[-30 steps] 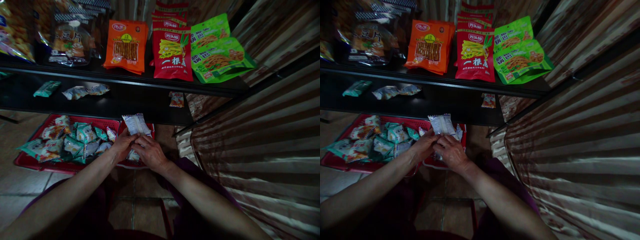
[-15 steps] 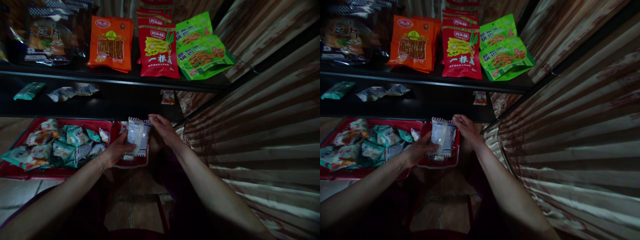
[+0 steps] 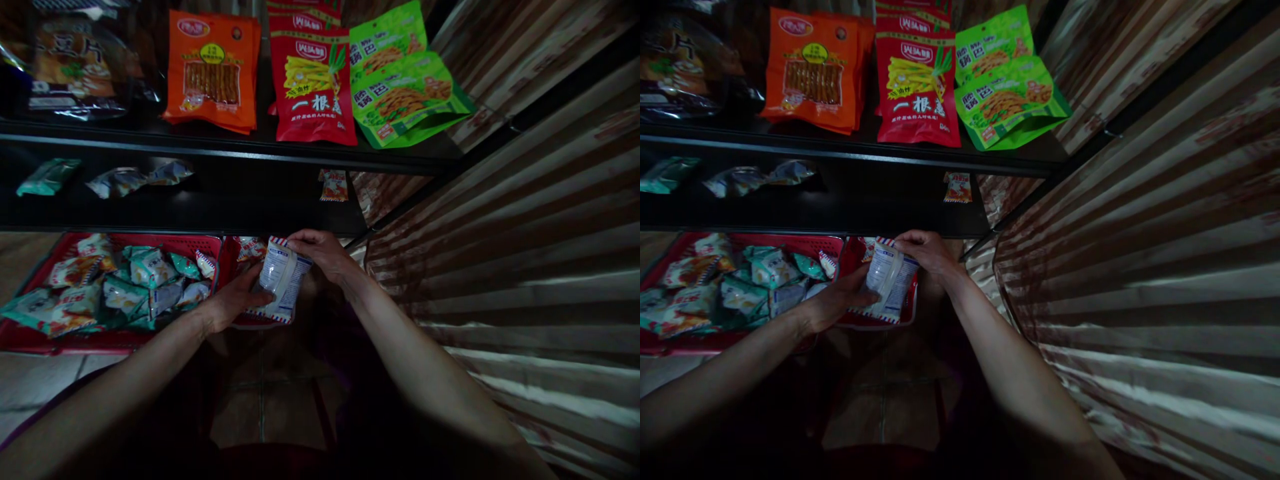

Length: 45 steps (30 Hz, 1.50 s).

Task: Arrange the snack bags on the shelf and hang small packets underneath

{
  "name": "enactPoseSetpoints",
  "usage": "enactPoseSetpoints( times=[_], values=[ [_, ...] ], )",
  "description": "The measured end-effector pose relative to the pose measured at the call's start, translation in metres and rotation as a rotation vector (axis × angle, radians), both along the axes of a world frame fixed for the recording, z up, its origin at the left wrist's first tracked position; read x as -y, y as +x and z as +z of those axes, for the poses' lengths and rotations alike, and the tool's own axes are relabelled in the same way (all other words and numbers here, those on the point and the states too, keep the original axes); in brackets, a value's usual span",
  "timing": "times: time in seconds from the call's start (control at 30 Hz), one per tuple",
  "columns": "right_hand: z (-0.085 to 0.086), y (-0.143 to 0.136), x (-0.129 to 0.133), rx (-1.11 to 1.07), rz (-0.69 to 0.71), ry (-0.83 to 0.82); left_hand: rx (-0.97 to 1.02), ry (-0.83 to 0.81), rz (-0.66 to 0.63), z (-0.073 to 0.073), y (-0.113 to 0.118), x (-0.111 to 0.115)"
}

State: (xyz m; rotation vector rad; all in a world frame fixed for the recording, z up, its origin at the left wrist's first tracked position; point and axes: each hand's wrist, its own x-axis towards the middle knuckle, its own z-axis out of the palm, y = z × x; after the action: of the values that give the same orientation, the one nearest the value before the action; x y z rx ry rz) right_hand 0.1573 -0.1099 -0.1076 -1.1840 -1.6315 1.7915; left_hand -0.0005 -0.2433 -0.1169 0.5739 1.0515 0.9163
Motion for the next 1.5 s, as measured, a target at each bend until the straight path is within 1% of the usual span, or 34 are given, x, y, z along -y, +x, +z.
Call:
enactPoseSetpoints(
  times=[0.27,0.43,0.63,0.87,0.97,1.07,1.13,1.23,1.4,1.5],
  values=[
    [-0.010,-0.006,-0.003,0.018,-0.052,0.040,0.035,0.037,0.018,-0.005,-0.001,0.003],
    [-0.009,-0.007,-0.003,0.021,-0.096,0.054,0.058,0.034,0.055,-0.004,-0.001,0.004],
    [-0.010,-0.010,-0.004,0.030,-0.106,0.067,0.090,0.038,0.068,-0.003,-0.002,0.005],
    [-0.009,-0.014,-0.003,0.045,-0.123,0.052,0.051,0.007,0.085,-0.001,-0.003,0.006],
    [-0.008,-0.013,-0.003,0.041,-0.114,0.060,0.082,-0.001,0.114,0.000,-0.004,0.007],
    [-0.008,-0.011,-0.005,0.021,-0.060,0.063,0.122,-0.004,0.147,0.001,-0.005,0.007],
    [-0.010,-0.010,-0.006,-0.011,-0.055,0.048,0.142,-0.015,0.162,0.001,-0.006,0.007],
    [-0.010,-0.007,-0.007,-0.045,-0.100,0.014,0.143,-0.048,0.191,0.000,-0.009,0.007],
    [-0.005,-0.007,-0.005,-0.045,-0.128,-0.116,0.126,-0.112,0.262,-0.004,-0.013,0.006],
    [-0.005,-0.009,0.000,0.008,-0.182,-0.184,0.144,-0.131,0.341,-0.005,-0.013,0.002]
  ],
)
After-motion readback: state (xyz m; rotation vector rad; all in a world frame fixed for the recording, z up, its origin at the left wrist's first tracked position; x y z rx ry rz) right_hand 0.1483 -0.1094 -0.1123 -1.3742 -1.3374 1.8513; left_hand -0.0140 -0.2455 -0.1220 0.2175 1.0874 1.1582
